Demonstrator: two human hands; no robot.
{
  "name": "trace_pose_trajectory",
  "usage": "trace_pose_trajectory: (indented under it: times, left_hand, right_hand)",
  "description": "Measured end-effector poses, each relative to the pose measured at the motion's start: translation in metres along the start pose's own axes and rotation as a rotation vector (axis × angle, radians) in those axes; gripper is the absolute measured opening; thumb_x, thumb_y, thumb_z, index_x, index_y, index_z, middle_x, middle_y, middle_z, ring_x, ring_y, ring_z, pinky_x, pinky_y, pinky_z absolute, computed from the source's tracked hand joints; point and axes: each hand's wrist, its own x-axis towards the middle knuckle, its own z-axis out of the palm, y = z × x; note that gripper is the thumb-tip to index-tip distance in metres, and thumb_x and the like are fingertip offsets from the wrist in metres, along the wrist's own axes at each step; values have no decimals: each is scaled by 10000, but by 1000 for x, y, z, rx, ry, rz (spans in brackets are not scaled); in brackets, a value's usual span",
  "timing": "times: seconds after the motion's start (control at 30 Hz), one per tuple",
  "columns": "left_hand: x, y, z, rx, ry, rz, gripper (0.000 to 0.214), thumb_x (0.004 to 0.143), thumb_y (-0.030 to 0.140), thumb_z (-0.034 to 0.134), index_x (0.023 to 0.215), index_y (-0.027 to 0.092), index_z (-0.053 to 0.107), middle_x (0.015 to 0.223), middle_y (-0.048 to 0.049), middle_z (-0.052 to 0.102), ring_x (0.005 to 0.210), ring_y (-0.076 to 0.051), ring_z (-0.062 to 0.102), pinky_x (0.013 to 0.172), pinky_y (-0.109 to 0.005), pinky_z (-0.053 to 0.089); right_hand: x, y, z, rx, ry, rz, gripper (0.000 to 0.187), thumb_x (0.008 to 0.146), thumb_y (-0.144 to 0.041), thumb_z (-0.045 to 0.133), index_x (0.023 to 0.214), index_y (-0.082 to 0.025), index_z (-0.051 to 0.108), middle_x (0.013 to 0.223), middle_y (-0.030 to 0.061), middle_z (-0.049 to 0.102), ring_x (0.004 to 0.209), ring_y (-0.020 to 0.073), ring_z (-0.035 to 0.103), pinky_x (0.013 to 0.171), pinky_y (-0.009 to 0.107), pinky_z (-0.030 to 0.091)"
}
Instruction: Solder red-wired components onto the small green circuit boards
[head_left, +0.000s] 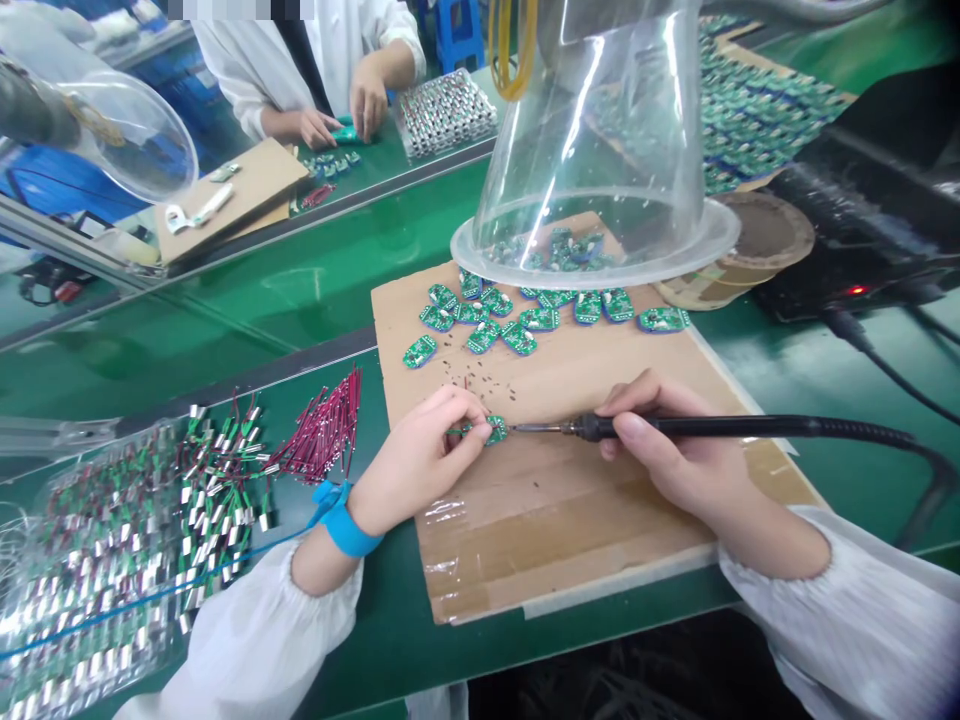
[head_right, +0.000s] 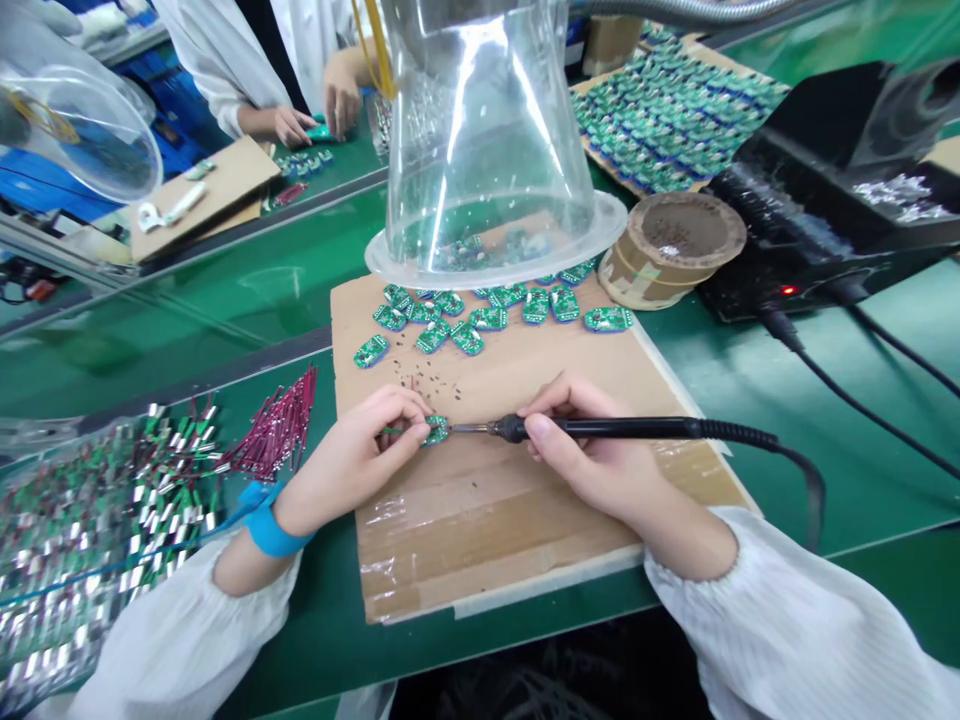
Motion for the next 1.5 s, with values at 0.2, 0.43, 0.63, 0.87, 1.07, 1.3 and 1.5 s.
trace_pose_trajectory:
  times: [0.2,0.43,0.63,0.87,1.07,1.3,1.5]
  left_hand:
    - [1,2,7,76,53,6,101,1013,202,553,913,198,565,1040,-22,628,895,-150,619,758,-295,472]
    - [0,2,11,68,70,-24,94,996,186,565,904,202,558,1049,-10,626,799,-128,593,707,-289,457]
    - [-2,2,15,83,96,-32,93,985,191,575,897,204,549,1082,-9,628,809,-128,597,718,-290,461]
    - [-2,2,16,89,103,-36,94,981,205,583,892,202,552,1078,-5,634,687,-101,523,697,-286,460]
    - [-3,3,15,90,98,-42,90,980,204,583,894,204,556,1077,-3,636,723,-108,555,712,-284,462]
    - [-1,-2,13,82,98,-28,107,990,230,552,885,209,557,1085,-25,660,751,-129,579,728,-289,498]
    - [-3,-18,3,95,34,51,113,977,362,574,923,328,668,1068,-24,714,1003,-262,702,857,-430,603]
  right_hand:
    - [-1,0,0,-75,-24,-6,134,1011,-356,620,935,-246,627,709,-9,660,624,139,623,596,288,488]
    - [-1,4,-2,-152,-47,-25,127,993,-366,644,950,-248,631,721,-5,674,630,150,611,604,299,475]
    - [-1,5,-2,-174,-42,-25,118,992,-360,643,960,-247,633,729,-2,681,626,152,610,598,297,473]
    - [-1,2,-1,-152,-28,-20,155,989,-387,646,940,-240,639,717,4,677,622,159,629,595,304,488]
    - [0,-1,1,14,51,46,205,982,-434,649,899,-247,625,696,2,653,578,156,642,563,305,508]
    - [4,3,2,53,137,19,183,990,-412,642,921,-244,620,673,-13,637,574,140,614,565,279,487]
    - [0,2,9,21,221,-7,226,1017,-453,566,972,-232,588,709,-21,596,611,135,565,603,269,463]
